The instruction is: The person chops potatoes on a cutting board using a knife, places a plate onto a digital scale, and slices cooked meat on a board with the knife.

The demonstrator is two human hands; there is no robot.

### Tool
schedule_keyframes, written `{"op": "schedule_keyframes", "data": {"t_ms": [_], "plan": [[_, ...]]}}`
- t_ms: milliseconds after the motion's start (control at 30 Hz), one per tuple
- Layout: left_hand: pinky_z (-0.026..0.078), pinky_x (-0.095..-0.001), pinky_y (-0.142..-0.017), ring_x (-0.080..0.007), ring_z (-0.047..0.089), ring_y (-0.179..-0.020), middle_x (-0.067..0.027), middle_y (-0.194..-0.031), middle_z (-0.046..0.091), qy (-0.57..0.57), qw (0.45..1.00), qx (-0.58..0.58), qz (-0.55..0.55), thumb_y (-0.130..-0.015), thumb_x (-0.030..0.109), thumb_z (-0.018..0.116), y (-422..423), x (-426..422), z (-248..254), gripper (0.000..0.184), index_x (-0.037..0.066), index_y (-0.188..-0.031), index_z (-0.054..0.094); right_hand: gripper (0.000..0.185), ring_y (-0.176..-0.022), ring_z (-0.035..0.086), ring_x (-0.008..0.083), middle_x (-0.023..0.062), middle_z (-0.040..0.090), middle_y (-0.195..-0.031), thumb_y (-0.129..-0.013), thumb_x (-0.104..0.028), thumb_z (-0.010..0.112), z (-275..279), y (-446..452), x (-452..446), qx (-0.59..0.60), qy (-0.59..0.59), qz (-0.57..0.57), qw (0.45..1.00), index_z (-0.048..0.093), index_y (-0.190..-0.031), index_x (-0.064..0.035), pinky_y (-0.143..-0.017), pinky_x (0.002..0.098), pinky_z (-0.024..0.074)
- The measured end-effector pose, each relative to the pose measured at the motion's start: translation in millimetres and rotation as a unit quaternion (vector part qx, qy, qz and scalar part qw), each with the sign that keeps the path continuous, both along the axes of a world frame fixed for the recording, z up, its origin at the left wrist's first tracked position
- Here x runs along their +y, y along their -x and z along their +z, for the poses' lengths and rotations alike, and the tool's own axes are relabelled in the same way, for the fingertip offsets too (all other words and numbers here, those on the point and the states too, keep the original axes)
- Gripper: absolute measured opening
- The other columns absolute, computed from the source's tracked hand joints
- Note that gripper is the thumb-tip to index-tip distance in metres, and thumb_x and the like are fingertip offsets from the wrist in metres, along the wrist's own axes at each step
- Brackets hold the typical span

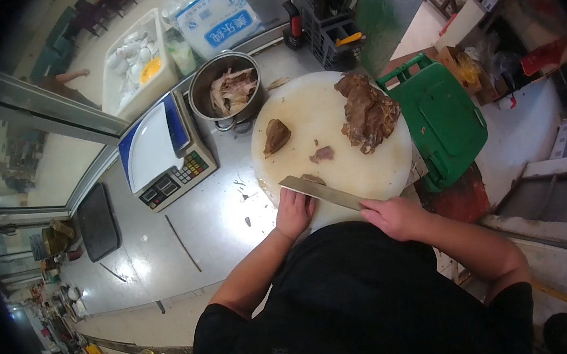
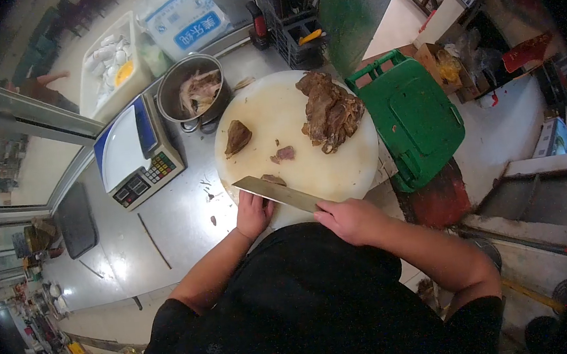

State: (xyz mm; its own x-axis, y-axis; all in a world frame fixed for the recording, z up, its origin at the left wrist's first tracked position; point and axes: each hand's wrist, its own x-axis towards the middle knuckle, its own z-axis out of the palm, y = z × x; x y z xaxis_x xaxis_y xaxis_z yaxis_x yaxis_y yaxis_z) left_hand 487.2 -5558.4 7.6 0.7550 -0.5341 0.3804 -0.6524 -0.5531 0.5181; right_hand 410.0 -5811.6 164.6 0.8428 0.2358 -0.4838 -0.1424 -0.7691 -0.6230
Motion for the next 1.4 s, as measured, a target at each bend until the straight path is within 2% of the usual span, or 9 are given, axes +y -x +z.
{"op": "schedule_keyframes", "data": {"t_ms": [167, 400, 700, 900, 1000, 1233, 1300, 1400], "plan": [[0.041, -0.0532, -0.101, -0.0482, 0.050, -0.112, -0.0265, -0.121, 0.053, 0.033, 0.999, 0.005, 0.005, -0.079, 0.008, 0.070, 0, -3, -4, 0.053, -0.004, -0.127, 0.052, 0.042, -0.088, 0.063, 0.0465, 0.0263, 0.066, -0.092, -0.101, -0.041, 0.043, -5, -12, 9, 0.019, -0.007, 0.009, 1.000, 0.056, -0.120, -0.0055, -0.079, 0.0543, 0.0485], [0.041, -0.0535, -0.099, -0.0492, 0.050, -0.111, -0.0287, -0.122, 0.051, 0.031, 0.999, 0.021, -0.004, -0.080, 0.007, 0.068, -1, 0, -11, 0.054, -0.004, -0.129, 0.050, 0.042, -0.087, 0.062, 0.0473, 0.0278, 0.065, -0.090, -0.102, -0.041, 0.042, -14, -25, 16, 0.035, -0.022, 0.018, 0.999, 0.053, -0.118, -0.0051, -0.078, 0.0558, 0.0474], [0.045, -0.0507, -0.094, -0.0464, 0.052, -0.106, -0.0280, -0.120, 0.052, 0.052, 0.998, 0.019, 0.006, -0.080, 0.007, 0.069, -4, -3, -6, 0.050, -0.005, -0.125, 0.051, 0.042, -0.084, 0.062, 0.0481, 0.0274, 0.065, -0.087, -0.102, -0.042, 0.041, -31, -45, 29, 0.022, -0.016, 0.027, 0.999, 0.054, -0.114, -0.0044, -0.077, 0.0570, 0.0475], [0.047, -0.0482, -0.089, -0.0432, 0.053, -0.101, -0.0255, -0.113, 0.055, 0.067, 0.998, -0.004, 0.005, -0.078, 0.008, 0.072, -3, -5, -9, 0.047, -0.005, -0.119, 0.052, 0.044, -0.086, 0.063, 0.0471, 0.0281, 0.065, -0.091, -0.102, -0.044, 0.041, -63, -64, 48, -0.018, -0.025, 0.032, 0.999, 0.055, -0.113, -0.0041, -0.078, 0.0560, 0.0479], [0.047, -0.0468, -0.089, -0.0419, 0.054, -0.101, -0.0237, -0.110, 0.055, 0.048, 0.999, 0.009, 0.014, -0.077, 0.009, 0.074, -1, -2, -12, 0.046, -0.004, -0.116, 0.054, 0.045, -0.089, 0.063, 0.0463, 0.0266, 0.066, -0.093, -0.101, -0.044, 0.042, -67, -69, 56, -0.041, -0.057, 0.020, 0.997, 0.057, -0.117, -0.0043, -0.080, 0.0540, 0.0487], [0.047, -0.0449, -0.092, -0.0396, 0.054, -0.104, -0.0206, -0.113, 0.056, 0.067, 0.998, -0.002, 0.015, -0.075, 0.012, 0.077, -1, -2, -18, 0.048, -0.001, -0.115, 0.055, 0.044, -0.088, 0.064, 0.0436, 0.0234, 0.068, -0.094, -0.100, -0.042, 0.047, -60, -65, 32, -0.018, -0.092, -0.025, 0.995, 0.061, -0.122, -0.0067, -0.080, 0.0492, 0.0506], [0.047, -0.0448, -0.092, -0.0396, 0.054, -0.105, -0.0207, -0.114, 0.056, 0.067, 0.998, 0.000, 0.012, -0.075, 0.012, 0.077, -2, -3, -17, 0.049, -0.001, -0.117, 0.056, 0.041, -0.087, 0.064, 0.0431, 0.0229, 0.067, -0.094, -0.099, -0.041, 0.048, -45, -49, 26, -0.036, -0.020, -0.015, 0.999, 0.063, -0.118, -0.0074, -0.079, 0.0490, 0.0506], [0.046, -0.0466, -0.094, -0.0411, 0.054, -0.108, -0.0210, -0.118, 0.055, 0.044, 0.999, 0.011, 0.020, -0.076, 0.013, 0.076, 1, -2, -15, 0.051, -0.001, -0.121, 0.056, 0.041, -0.085, 0.064, 0.0438, 0.0226, 0.067, -0.093, -0.099, -0.041, 0.049, -15, -28, 21, 0.012, -0.057, -0.027, 0.998, 0.062, -0.117, -0.0071, -0.077, 0.0500, 0.0505]]}}
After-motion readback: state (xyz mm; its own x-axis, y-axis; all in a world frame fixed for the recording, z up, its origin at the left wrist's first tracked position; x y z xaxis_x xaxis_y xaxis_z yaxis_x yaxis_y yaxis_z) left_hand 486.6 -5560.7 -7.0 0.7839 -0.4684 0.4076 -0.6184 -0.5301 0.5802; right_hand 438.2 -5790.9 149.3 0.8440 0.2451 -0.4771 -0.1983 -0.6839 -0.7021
